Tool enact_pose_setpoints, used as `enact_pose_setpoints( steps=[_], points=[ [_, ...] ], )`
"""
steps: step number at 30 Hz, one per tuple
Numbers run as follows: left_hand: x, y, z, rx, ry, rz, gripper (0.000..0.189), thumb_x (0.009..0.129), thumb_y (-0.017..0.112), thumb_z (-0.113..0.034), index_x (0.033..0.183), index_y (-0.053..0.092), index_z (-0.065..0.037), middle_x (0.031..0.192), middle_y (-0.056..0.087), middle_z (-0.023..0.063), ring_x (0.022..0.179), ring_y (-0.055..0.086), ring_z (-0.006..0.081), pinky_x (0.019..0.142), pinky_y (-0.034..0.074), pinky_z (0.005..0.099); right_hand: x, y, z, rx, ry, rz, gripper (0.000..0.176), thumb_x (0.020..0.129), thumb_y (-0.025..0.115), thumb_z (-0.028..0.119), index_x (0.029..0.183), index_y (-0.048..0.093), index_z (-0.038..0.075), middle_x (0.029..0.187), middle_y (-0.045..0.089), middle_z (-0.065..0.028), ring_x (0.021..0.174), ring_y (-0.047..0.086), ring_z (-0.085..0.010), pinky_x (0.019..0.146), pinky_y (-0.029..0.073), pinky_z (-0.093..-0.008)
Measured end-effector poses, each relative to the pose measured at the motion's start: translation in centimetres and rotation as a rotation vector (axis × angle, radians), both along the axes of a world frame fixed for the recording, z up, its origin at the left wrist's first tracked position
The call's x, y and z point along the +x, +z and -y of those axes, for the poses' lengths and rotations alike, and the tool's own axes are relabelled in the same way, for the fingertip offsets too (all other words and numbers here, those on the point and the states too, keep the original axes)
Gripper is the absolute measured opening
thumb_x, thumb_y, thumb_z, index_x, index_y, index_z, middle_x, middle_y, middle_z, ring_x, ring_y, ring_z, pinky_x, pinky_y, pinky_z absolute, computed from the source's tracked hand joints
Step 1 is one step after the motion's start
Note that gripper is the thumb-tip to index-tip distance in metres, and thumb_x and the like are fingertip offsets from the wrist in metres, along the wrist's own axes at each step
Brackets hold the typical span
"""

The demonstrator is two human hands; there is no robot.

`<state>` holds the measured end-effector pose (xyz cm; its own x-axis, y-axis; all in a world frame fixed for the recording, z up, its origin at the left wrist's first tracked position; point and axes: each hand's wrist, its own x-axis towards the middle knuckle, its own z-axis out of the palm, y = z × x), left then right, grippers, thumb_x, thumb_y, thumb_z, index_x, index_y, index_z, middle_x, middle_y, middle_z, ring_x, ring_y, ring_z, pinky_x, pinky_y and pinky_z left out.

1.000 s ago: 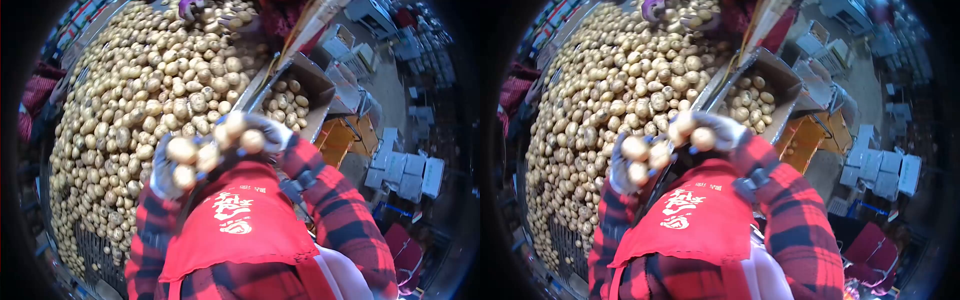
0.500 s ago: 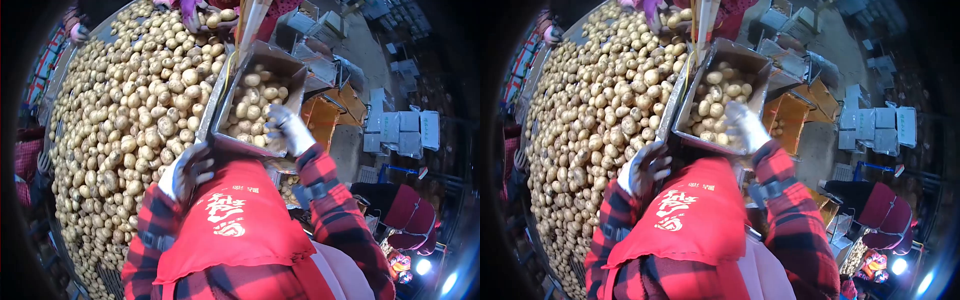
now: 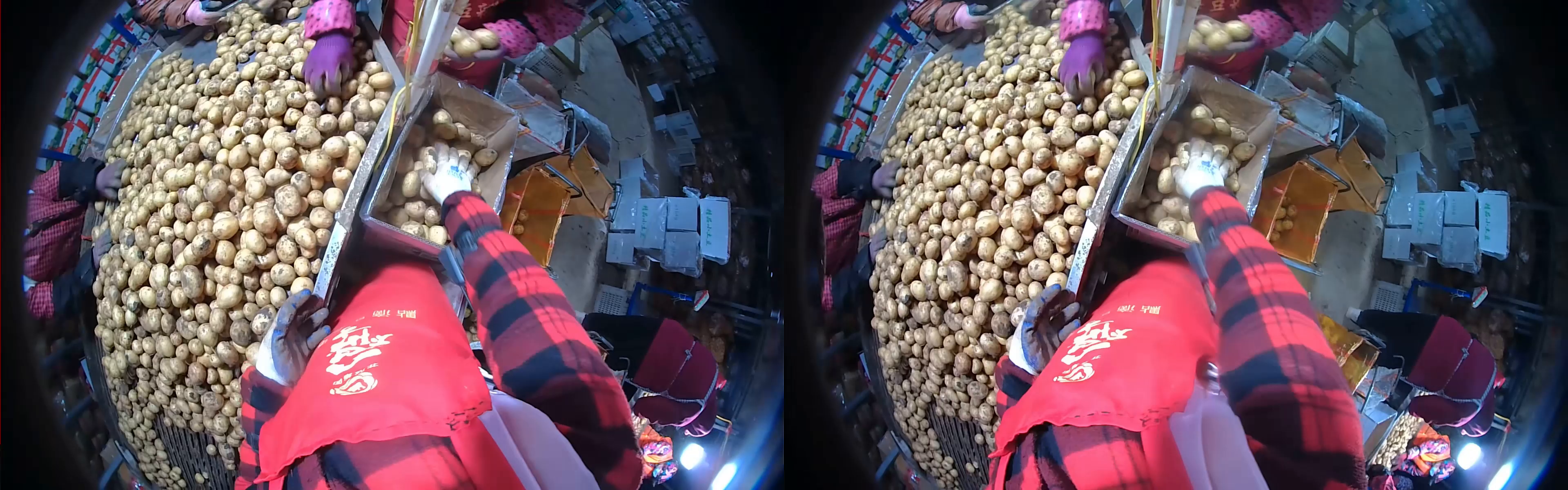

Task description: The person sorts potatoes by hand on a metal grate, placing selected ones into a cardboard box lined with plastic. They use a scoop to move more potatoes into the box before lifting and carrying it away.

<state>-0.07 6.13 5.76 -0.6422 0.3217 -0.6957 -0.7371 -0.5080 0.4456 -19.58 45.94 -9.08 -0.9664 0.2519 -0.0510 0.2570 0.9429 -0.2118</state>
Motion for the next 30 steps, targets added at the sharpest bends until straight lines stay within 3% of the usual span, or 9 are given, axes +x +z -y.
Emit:
enact_pose_setpoints(
  steps=[2, 7, 12, 16, 19, 22, 27, 29, 30],
  points=[
    [1.1, 0.1, -0.5, -0.066, -0.011, 0.001, 0.06, 0.103, 0.059, -0.046, 0.151, 0.048, -0.012, 0.148, 0.051, 0.0106, 0.127, 0.055, 0.0259, 0.105, 0.05, 0.0398, -1.5, 1.4, 0.7, 0.061, 0.037, 0.264, 0.076, 0.09, 0.063, 0.047, 0.157, 0.041, 0.019, 0.166, 0.029, -0.0176, 0.15, 0.029, -0.0442, 0.122, 0.022, -0.0592],
    [2.9, -0.3, -0.5, -0.075, -0.005, 0.026, 0.062, 0.103, 0.061, -0.046, 0.15, 0.047, -0.01, 0.146, 0.051, 0.0082, 0.125, 0.055, 0.0243, 0.102, 0.052, 0.0372, 2.9, 1.6, 2.8, -0.146, 0.088, 0.313, 0.068, 0.088, 0.067, 0.052, 0.147, 0.054, 0.022, 0.165, 0.03, -0.0188, 0.148, 0.03, -0.0463, 0.119, 0.025, -0.061],
    [2.1, -1.3, -1.8, 0.028, -0.103, 0.023, 0.053, 0.108, 0.054, -0.038, 0.153, 0.045, -0.013, 0.152, 0.049, 0.0081, 0.128, 0.054, 0.0263, 0.107, 0.048, 0.0412, 12.7, 5.1, 2.2, -0.447, 0.219, -0.079, 0.039, 0.091, 0.065, 0.033, 0.12, 0.069, 0.008, 0.121, 0.069, -0.0197, 0.122, 0.06, -0.0373, 0.108, 0.042, -0.0497],
    [0.0, -1.0, -5.6, 0.042, -0.207, -0.016, 0.054, 0.107, 0.053, -0.039, 0.155, 0.044, -0.015, 0.156, 0.046, 0.0082, 0.132, 0.053, 0.026, 0.108, 0.047, 0.0404, 16.3, 6.8, -2.1, -0.269, -0.01, -0.442, 0.048, 0.086, 0.075, 0.019, 0.131, 0.064, 0.005, 0.126, 0.067, -0.0223, 0.114, 0.067, -0.0388, 0.1, 0.053, -0.0459],
    [-1.6, -2.5, -8.2, 0.094, -0.238, 0.005, 0.056, 0.106, 0.056, -0.045, 0.152, 0.046, -0.016, 0.152, 0.05, 0.012, 0.125, 0.06, 0.0264, 0.101, 0.054, 0.0435, 15.2, 7.7, -4.0, -1.03, -0.72, -0.309, 0.065, 0.099, 0.069, 0.039, 0.153, 0.047, 0.01, 0.149, 0.055, -0.0152, 0.136, 0.053, -0.0377, 0.116, 0.04, -0.046],
    [-3.5, -5.5, -9.5, 0.162, -0.129, 0.104, 0.058, 0.104, 0.057, -0.051, 0.151, 0.046, -0.017, 0.149, 0.051, 0.0125, 0.123, 0.061, 0.0281, 0.096, 0.057, 0.0468, 13.5, 1.2, -9.0, -1.968, -1.083, -0.107, 0.061, 0.103, 0.056, 0.055, 0.149, 0.053, 0.015, 0.146, 0.058, -0.016, 0.133, 0.056, -0.034, 0.114, 0.045, -0.051],
    [-6.9, -8.8, -12.4, 0.064, -0.026, 0.234, 0.066, 0.103, 0.061, -0.05, 0.158, 0.036, -0.023, 0.155, 0.043, 0.01, 0.13, 0.054, 0.0319, 0.101, 0.051, 0.0536, 11.5, -5.3, -11.4, -2.112, -0.957, -0.173, 0.047, 0.11, 0.047, 0.041, 0.145, 0.055, 0.011, 0.145, 0.06, -0.0125, 0.131, 0.058, -0.033, 0.117, 0.042, -0.0508],
    [-8.3, -9.4, -15.0, -0.012, -0.041, 0.236, 0.066, 0.103, 0.06, -0.052, 0.158, 0.035, -0.025, 0.157, 0.041, 0.0086, 0.131, 0.053, 0.0319, 0.104, 0.048, 0.0543, 11.8, -4.7, -13.6, -2.177, -0.935, -0.122, 0.044, 0.11, 0.049, 0.034, 0.146, 0.054, 0.009, 0.147, 0.059, -0.0122, 0.131, 0.059, -0.0326, 0.117, 0.043, -0.0526],
    [-8.5, -12.5, -15.5, 0.044, -0.047, 0.238, 0.064, 0.103, 0.058, -0.056, 0.157, 0.037, -0.029, 0.158, 0.041, 0.0068, 0.132, 0.052, 0.0314, 0.108, 0.042, 0.0542, 10.2, 2.3, -12.1, -2.231, -0.97, -0.143, 0.038, 0.111, 0.048, 0.023, 0.144, 0.054, 0.004, 0.143, 0.062, -0.0128, 0.13, 0.06, -0.0306, 0.116, 0.046, -0.0497]
  ],
)
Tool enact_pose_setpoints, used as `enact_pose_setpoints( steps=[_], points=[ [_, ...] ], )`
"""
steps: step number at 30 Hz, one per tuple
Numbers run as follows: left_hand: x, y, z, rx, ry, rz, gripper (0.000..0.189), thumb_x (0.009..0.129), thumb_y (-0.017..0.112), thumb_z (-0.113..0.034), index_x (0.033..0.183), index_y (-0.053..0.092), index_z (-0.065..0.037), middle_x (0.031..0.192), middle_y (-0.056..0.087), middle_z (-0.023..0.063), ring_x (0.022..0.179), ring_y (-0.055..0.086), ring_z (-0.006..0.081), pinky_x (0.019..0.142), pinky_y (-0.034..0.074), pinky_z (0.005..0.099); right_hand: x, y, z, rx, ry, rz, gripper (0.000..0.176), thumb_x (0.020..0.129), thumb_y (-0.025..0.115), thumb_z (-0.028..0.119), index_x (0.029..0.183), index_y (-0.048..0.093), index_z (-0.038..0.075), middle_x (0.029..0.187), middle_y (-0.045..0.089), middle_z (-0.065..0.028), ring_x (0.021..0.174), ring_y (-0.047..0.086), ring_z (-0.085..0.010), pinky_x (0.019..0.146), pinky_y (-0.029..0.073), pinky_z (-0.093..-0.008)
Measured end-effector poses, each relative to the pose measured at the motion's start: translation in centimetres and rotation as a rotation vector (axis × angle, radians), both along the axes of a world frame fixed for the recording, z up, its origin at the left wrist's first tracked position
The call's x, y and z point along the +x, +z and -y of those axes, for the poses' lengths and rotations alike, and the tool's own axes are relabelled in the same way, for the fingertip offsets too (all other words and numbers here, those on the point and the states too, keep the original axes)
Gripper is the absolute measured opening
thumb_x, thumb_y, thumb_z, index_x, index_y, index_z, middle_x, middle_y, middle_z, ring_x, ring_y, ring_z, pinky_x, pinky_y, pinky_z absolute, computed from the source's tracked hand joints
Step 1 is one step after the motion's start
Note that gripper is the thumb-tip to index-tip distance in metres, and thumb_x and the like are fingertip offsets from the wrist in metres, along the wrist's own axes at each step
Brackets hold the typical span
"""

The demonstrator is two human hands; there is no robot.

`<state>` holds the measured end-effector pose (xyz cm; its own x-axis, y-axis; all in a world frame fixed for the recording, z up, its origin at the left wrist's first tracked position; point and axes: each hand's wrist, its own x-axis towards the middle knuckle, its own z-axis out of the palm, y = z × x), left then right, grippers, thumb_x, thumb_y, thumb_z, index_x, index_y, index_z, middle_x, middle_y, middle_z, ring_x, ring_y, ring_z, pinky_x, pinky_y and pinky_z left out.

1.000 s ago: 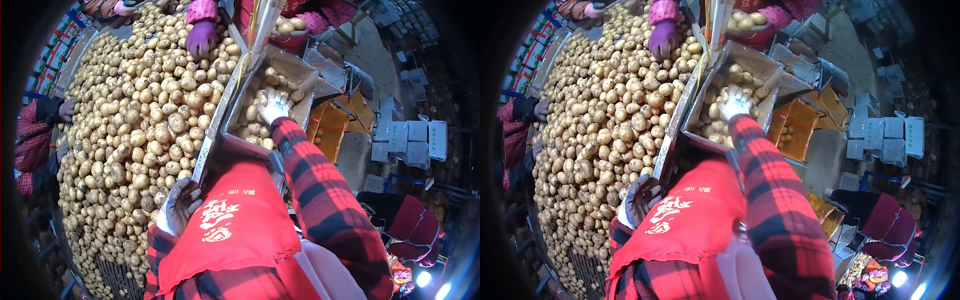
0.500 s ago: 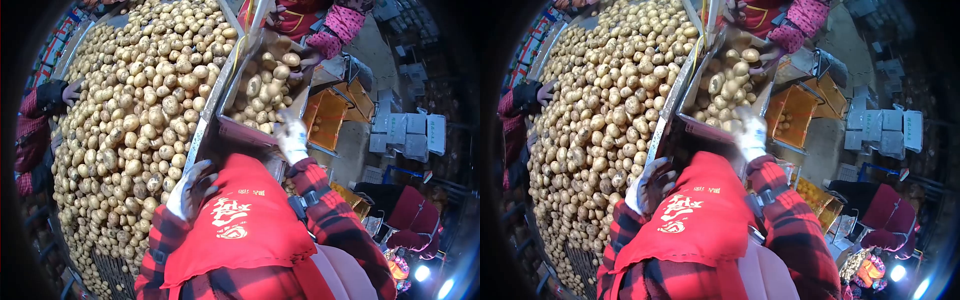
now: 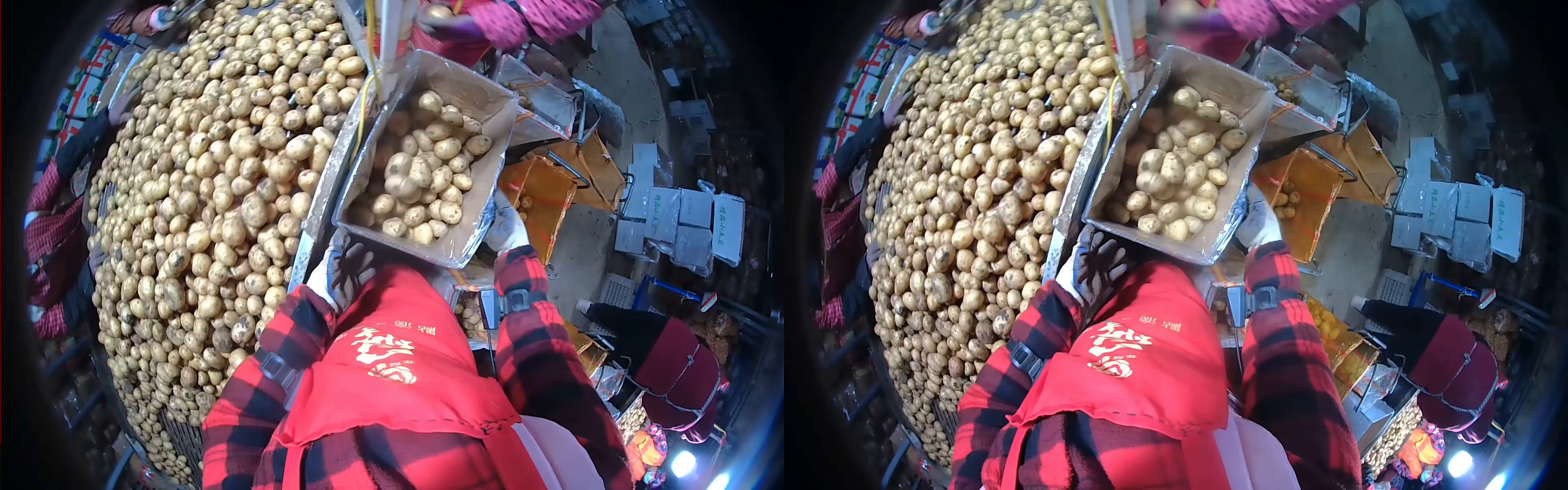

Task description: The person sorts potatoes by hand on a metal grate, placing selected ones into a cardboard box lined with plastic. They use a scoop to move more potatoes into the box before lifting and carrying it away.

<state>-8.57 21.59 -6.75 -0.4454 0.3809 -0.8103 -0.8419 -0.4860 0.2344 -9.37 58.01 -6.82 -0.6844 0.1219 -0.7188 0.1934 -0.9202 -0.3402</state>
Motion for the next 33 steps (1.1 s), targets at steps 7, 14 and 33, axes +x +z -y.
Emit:
enact_pose_setpoints(
  steps=[7, 14, 33],
  points=[
    [-1.8, -2.5, -1.0, 0.109, 0.155, 0.161, 0.025, 0.104, 0.063, -0.041, 0.112, 0.064, -0.018, 0.094, 0.07, -0.0019, 0.089, 0.07, 0.0176, 0.078, 0.062, 0.0404, -0.9, 3.3, -0.2, 0.468, 0.287, -0.14, 0.033, 0.104, 0.064, 0.015, 0.134, 0.061, 0.003, 0.106, 0.07, -0.0045, 0.091, 0.067, -0.0129, 0.08, 0.053, -0.0257],
    [-6.2, 11.1, -6.8, -0.188, -0.1, -0.264, 0.014, 0.1, 0.07, -0.023, 0.103, 0.062, -0.011, 0.078, 0.06, 0.0002, 0.071, 0.06, 0.0116, 0.066, 0.051, 0.0257, -1.8, 8.6, -1.0, 0.492, 0.511, -0.085, 0.04, 0.095, 0.076, 0.019, 0.129, 0.065, 0.002, 0.102, 0.071, -0.0037, 0.088, 0.065, -0.0114, 0.078, 0.051, -0.0254],
    [1.0, 1.9, 2.1, -0.046, -0.589, -0.15, 0.031, 0.102, 0.065, -0.008, 0.134, 0.061, -0.006, 0.115, 0.067, 0.0017, 0.098, 0.06, 0.0116, 0.091, 0.051, 0.0279, -16.1, 9.4, -7.9, 1.179, 1.118, -0.481, 0.037, 0.09, 0.073, 0.014, 0.125, 0.071, 0.001, 0.11, 0.076, -0.0079, 0.099, 0.069, -0.0178, 0.09, 0.055, -0.0316]
  ],
)
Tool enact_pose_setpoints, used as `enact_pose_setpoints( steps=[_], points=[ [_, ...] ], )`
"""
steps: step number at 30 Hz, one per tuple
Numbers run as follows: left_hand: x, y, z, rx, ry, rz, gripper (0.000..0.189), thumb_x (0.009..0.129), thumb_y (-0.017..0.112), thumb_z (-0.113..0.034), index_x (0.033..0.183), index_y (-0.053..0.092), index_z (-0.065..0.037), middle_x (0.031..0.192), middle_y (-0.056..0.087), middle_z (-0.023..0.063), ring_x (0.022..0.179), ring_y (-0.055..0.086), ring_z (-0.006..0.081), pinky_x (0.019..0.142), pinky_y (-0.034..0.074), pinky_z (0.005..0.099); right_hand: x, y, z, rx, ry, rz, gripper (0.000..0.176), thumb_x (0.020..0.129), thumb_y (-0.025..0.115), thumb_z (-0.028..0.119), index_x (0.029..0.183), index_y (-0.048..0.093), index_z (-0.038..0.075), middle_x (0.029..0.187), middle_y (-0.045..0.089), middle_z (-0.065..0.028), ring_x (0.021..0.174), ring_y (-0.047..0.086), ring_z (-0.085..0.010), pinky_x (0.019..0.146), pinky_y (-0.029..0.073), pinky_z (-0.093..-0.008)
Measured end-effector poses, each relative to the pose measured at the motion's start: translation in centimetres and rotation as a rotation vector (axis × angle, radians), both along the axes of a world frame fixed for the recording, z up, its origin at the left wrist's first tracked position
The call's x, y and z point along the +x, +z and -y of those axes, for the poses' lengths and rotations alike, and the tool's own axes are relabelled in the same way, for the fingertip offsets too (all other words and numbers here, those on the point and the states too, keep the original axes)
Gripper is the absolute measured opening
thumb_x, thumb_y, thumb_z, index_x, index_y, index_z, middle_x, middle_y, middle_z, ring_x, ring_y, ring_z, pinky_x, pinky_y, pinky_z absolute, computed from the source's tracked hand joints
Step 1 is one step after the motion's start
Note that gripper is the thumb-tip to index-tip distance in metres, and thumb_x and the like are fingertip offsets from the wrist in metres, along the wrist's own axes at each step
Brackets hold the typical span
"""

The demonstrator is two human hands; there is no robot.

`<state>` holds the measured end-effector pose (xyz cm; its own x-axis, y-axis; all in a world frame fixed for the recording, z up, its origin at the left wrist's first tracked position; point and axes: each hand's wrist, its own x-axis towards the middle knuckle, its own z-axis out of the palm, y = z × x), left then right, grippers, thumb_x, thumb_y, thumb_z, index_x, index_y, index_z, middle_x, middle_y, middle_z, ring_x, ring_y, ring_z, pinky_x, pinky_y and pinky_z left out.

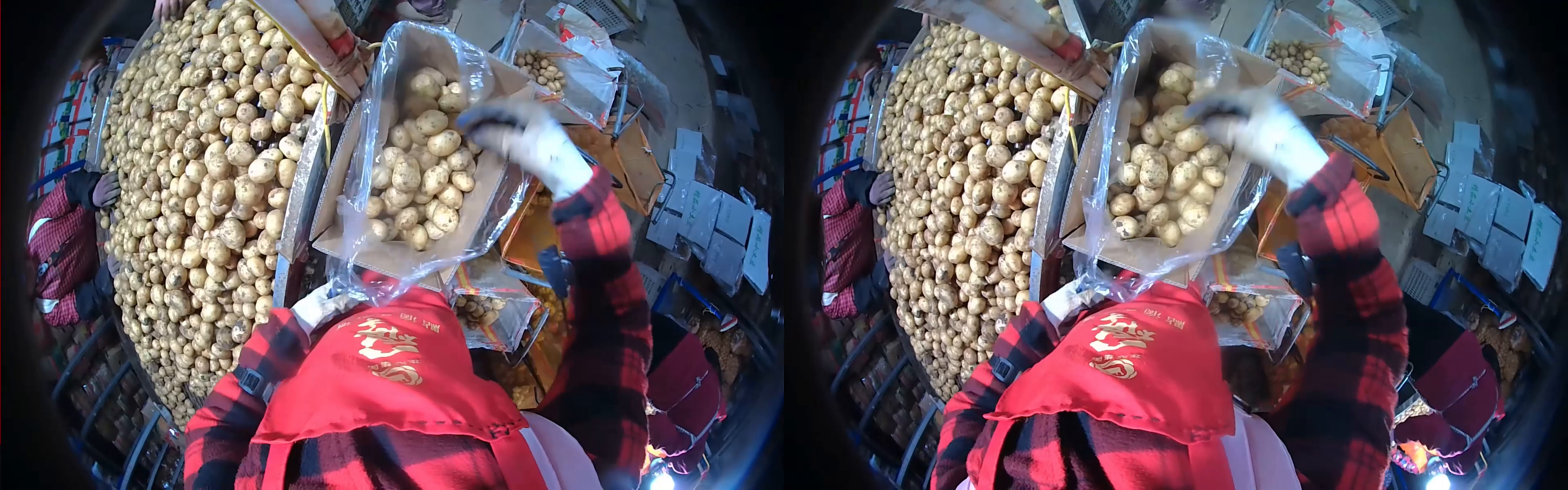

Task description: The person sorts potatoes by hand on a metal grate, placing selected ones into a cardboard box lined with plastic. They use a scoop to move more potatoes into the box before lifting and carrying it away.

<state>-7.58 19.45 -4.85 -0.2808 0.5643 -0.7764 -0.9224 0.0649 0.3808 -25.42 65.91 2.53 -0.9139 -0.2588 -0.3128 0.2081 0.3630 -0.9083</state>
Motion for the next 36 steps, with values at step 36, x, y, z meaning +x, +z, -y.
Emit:
enact_pose_setpoints(
  steps=[36],
  points=[
    [-2.2, -5.0, -8.0, -0.338, -0.082, 0.152, 0.042, 0.108, 0.048, -0.036, 0.146, 0.053, -0.019, 0.142, 0.059, 0.0056, 0.127, 0.057, 0.0251, 0.102, 0.05, 0.0527, -17.2, -10.0, -4.4, 1.19, 0.366, -0.064, 0.035, 0.086, 0.07, 0.035, 0.108, 0.079, 0.009, 0.108, 0.076, -0.0183, 0.102, 0.073, -0.0358, 0.09, 0.058, -0.0464]
  ],
)
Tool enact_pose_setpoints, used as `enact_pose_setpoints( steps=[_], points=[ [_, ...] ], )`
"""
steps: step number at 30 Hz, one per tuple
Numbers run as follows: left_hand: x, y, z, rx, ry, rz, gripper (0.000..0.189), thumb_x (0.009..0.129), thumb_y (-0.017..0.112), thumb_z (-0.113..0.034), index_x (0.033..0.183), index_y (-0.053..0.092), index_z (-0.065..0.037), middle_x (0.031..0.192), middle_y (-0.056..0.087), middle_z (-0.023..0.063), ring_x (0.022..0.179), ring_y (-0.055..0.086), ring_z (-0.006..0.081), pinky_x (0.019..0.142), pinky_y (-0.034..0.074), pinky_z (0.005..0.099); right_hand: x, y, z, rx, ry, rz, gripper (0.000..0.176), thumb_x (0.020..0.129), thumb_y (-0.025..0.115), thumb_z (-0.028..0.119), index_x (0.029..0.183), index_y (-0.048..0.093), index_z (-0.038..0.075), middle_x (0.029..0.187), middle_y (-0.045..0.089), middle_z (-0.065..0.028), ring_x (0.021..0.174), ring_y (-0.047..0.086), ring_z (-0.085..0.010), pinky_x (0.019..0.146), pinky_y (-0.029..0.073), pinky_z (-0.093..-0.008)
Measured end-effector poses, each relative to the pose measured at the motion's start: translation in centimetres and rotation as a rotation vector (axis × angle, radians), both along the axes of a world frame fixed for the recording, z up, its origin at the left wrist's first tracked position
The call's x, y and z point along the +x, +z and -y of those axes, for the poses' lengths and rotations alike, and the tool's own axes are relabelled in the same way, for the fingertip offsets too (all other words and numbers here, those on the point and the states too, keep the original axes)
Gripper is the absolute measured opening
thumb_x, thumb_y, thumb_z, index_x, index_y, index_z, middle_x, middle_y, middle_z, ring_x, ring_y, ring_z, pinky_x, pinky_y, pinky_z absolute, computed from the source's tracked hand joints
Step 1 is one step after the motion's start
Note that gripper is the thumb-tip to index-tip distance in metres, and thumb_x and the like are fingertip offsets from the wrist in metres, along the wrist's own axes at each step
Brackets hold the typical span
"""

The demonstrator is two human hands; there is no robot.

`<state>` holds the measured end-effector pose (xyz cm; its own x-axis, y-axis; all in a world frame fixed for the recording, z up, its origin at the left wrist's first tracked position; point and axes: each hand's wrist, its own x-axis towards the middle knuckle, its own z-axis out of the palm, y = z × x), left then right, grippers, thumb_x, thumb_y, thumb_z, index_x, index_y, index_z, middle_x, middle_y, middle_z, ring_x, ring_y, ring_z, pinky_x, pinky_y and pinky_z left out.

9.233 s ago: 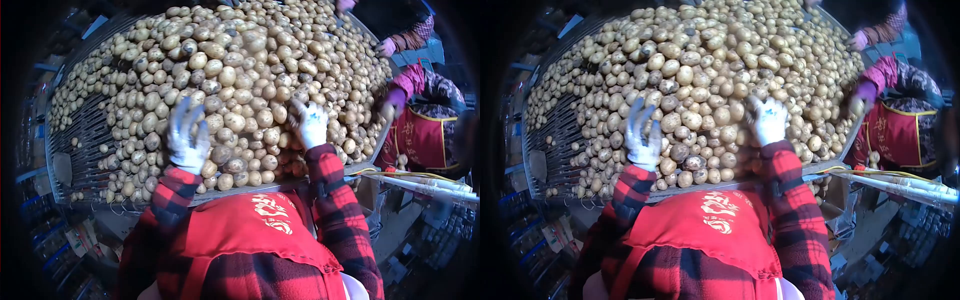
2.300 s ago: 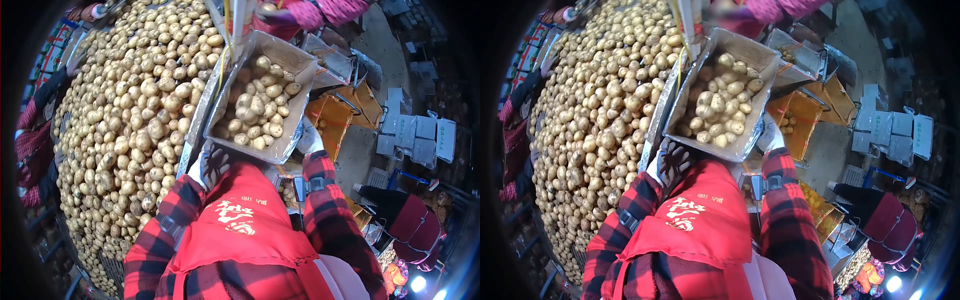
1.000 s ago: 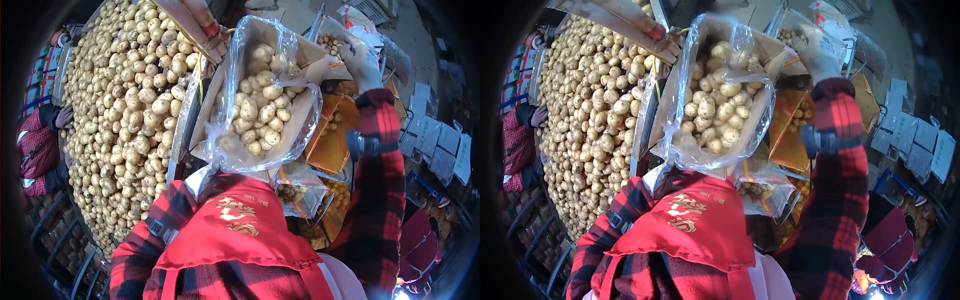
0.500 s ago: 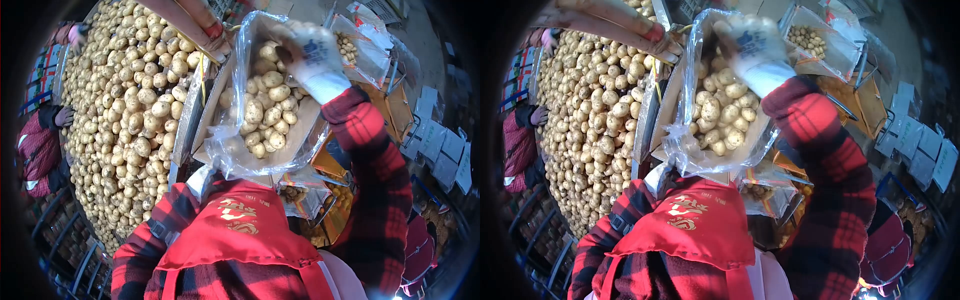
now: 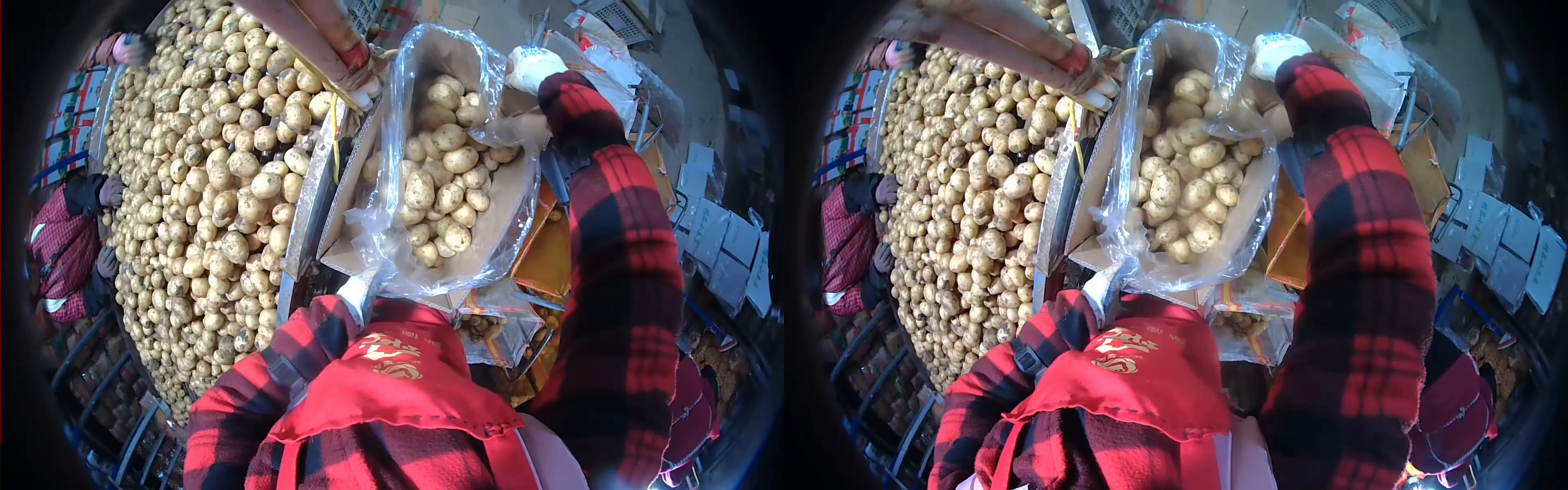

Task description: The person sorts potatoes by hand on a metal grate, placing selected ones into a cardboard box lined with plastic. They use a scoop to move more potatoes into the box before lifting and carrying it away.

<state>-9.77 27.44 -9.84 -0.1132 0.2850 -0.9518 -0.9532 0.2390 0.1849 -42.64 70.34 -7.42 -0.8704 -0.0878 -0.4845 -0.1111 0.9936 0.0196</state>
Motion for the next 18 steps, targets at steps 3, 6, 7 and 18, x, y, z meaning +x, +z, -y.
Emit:
enact_pose_setpoints(
  steps=[3, 6, 7, 18],
  points=[
    [2.1, -2.3, -0.2, 0.0, 0.33, -0.106, 0.031, 0.108, 0.05, -0.029, 0.133, 0.062, -0.012, 0.122, 0.068, 0.0071, 0.109, 0.064, 0.0233, 0.095, 0.052, 0.0413, 1.1, -1.1, -0.5, -0.098, 0.09, -0.075, 0.034, 0.085, 0.068, 0.035, 0.105, 0.078, 0.009, 0.104, 0.075, -0.0213, 0.098, 0.072, -0.0393, 0.089, 0.057, -0.0487],
    [3.9, -4.1, 1.2, 0.055, 0.454, -0.23, 0.025, 0.106, 0.054, -0.025, 0.12, 0.067, -0.009, 0.106, 0.07, 0.0057, 0.097, 0.065, 0.0208, 0.088, 0.051, 0.0362, 4.3, 0.7, 2.1, -0.099, 0.119, -0.11, 0.026, 0.079, 0.065, 0.023, 0.096, 0.079, 0.009, 0.096, 0.075, -0.0203, 0.094, 0.073, -0.0385, 0.088, 0.058, -0.048],
    [4.2, -4.2, 1.7, 0.024, 0.476, -0.234, 0.024, 0.105, 0.056, -0.023, 0.118, 0.067, -0.007, 0.106, 0.07, 0.0056, 0.1, 0.065, 0.0201, 0.087, 0.05, 0.0349, 5.1, -0.6, 1.8, -0.117, 0.158, -0.163, 0.025, 0.079, 0.064, 0.021, 0.094, 0.079, 0.009, 0.095, 0.075, -0.0205, 0.093, 0.073, -0.0389, 0.087, 0.058, -0.048],
    [4.5, 3.1, 5.6, 0.222, 0.214, -0.366, 0.033, 0.109, 0.051, -0.022, 0.137, 0.054, -0.005, 0.121, 0.065, 0.0091, 0.108, 0.065, 0.0228, 0.094, 0.055, 0.0384, 16.7, 17.2, 4.7, -0.023, 0.115, -0.001, 0.032, 0.088, 0.059, 0.029, 0.103, 0.073, 0.004, 0.102, 0.075, -0.0182, 0.099, 0.072, -0.0365, 0.087, 0.056, -0.0484]
  ],
)
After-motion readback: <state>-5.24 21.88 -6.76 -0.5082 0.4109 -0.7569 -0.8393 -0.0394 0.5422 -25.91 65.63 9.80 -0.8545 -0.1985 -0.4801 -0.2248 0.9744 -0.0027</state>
